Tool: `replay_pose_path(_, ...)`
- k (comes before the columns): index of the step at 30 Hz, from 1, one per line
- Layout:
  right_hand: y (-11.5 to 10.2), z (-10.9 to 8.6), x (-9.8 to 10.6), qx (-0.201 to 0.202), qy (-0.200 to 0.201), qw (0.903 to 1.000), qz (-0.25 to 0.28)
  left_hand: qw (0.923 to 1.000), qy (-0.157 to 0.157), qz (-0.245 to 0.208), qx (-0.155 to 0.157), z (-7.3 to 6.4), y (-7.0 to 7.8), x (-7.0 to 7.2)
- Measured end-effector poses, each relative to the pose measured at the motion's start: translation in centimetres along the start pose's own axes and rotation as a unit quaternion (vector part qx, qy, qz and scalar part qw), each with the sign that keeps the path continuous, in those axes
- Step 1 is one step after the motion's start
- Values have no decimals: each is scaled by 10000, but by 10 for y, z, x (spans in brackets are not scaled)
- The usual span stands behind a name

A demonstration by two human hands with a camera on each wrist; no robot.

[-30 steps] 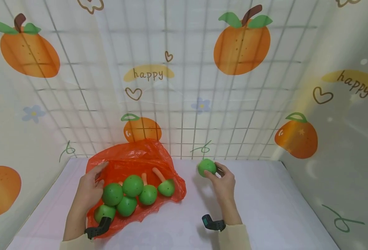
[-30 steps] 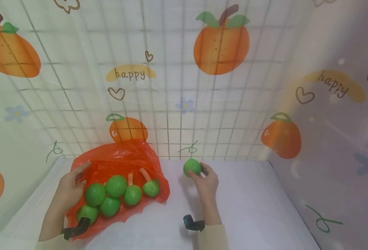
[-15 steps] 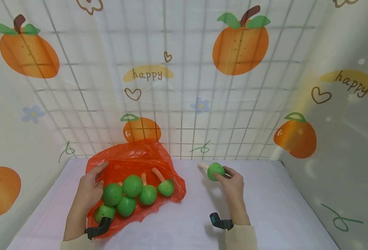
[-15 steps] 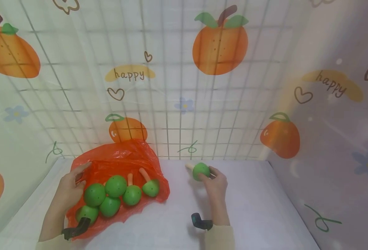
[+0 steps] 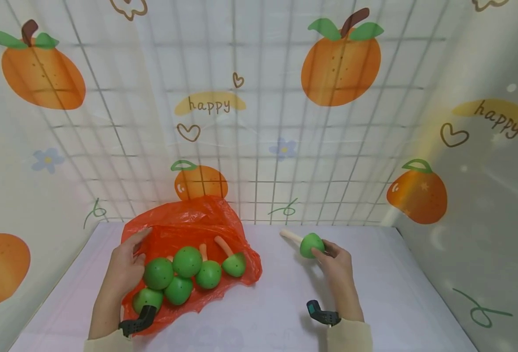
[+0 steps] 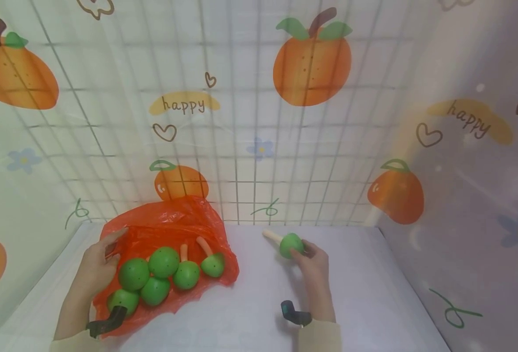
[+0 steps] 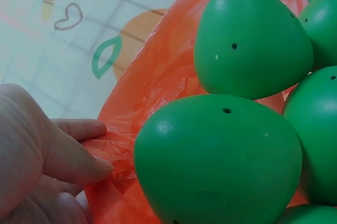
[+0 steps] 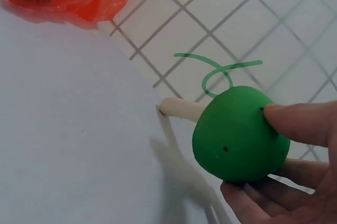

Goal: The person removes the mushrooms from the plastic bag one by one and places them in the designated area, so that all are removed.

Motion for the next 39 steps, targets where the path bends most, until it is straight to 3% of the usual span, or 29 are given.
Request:
replay_pose_path(11, 12, 2, 3, -129, -239, 9987, 440, 10000, -13, 11, 30, -1, 1, 1)
replay_pose_path(39, 5, 3, 9, -97, -347, 9991, -213, 10000, 2, -31, 79, 0, 1, 1)
Point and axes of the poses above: each hand's wrist, its own z-axis towards the middle knuckle, its own x-axis out of the back of the hand, y = z × x, the point moved 1 cm from there along z, towards the middle knuckle, and after that the axes turned 4 degrees about x, right-handed, at the moved point
